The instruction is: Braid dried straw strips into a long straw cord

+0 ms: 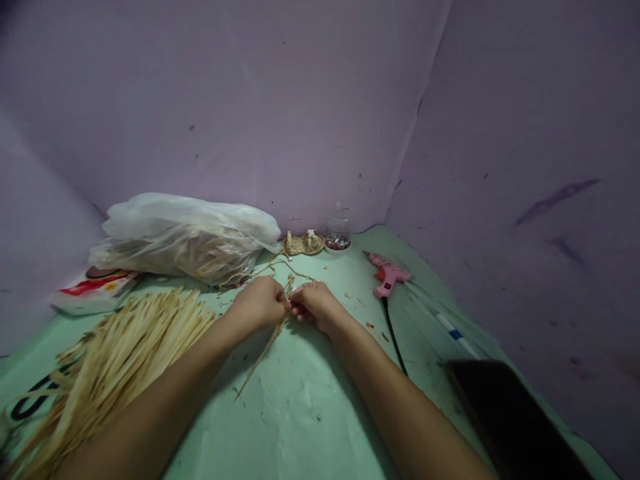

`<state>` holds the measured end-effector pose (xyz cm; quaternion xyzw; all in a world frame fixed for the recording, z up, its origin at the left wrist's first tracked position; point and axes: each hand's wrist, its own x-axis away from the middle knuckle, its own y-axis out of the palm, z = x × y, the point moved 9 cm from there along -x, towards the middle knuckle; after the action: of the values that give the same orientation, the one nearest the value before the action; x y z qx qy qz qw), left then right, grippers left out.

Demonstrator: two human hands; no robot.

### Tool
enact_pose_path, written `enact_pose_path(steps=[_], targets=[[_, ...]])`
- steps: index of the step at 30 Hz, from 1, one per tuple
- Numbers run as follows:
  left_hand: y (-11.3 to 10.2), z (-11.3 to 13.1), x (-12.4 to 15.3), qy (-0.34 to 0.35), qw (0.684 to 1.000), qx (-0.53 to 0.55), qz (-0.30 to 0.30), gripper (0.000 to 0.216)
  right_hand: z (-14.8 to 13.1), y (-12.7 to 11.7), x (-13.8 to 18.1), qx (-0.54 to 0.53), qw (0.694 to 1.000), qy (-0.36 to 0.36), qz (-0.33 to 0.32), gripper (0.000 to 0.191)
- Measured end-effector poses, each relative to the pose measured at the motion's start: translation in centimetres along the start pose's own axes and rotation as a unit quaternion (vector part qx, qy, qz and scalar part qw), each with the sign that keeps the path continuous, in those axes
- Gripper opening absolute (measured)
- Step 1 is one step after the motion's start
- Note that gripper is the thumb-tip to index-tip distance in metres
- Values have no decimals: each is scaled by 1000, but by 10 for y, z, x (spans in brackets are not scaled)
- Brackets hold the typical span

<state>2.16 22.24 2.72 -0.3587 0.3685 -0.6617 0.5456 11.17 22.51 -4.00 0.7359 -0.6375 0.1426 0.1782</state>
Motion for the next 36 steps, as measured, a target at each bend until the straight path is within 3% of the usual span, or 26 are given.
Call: enact_pose_path(steps=[4,8,11,13,15,17,20,23,25,28,31,33,36], targets=[[7,13,16,11,1000,6,16,12,2,3,-1,-20,999,11,-24,13],[8,10,11,34,998,34,-48,11,-1,-1,0,-27,999,11,-36,14],[-13,-6,-3,-3,997,76,18,6,-3,-4,1,-36,998,14,-47,13],[-16,-15,-8,-37,984,169,46,21,-3,-4,0,-37,997,14,-59,15],[1,-19,-10,-87,952,292,2,44,-2,-3,-1,-30,997,6,-71,16],[25,-19,-7,-139,904,398,-65,53,-2,-4,-2,-15,997,-4,-73,17],[49,-18,-5,-174,848,484,-132,34,-3,-5,-3,27,998,-21,-62,11],[57,-23,-9,-166,852,473,-154,6,-8,-5,-2,107,992,-46,-56,5],[59,-28,-12,-162,864,451,-153,11,-13,-6,0,184,979,-75,-45,3],[57,-31,-15,-162,887,411,-135,14,-31,-4,7,358,916,-179,-22,7],[48,-29,-14,-157,923,334,-112,20,-49,4,21,546,793,-271,26,15],[46,-27,-12,-165,923,330,-110,22,-54,7,27,624,730,-271,65,20],[49,-26,-9,-183,901,375,-118,22,-57,7,34,676,692,-223,117,22]])
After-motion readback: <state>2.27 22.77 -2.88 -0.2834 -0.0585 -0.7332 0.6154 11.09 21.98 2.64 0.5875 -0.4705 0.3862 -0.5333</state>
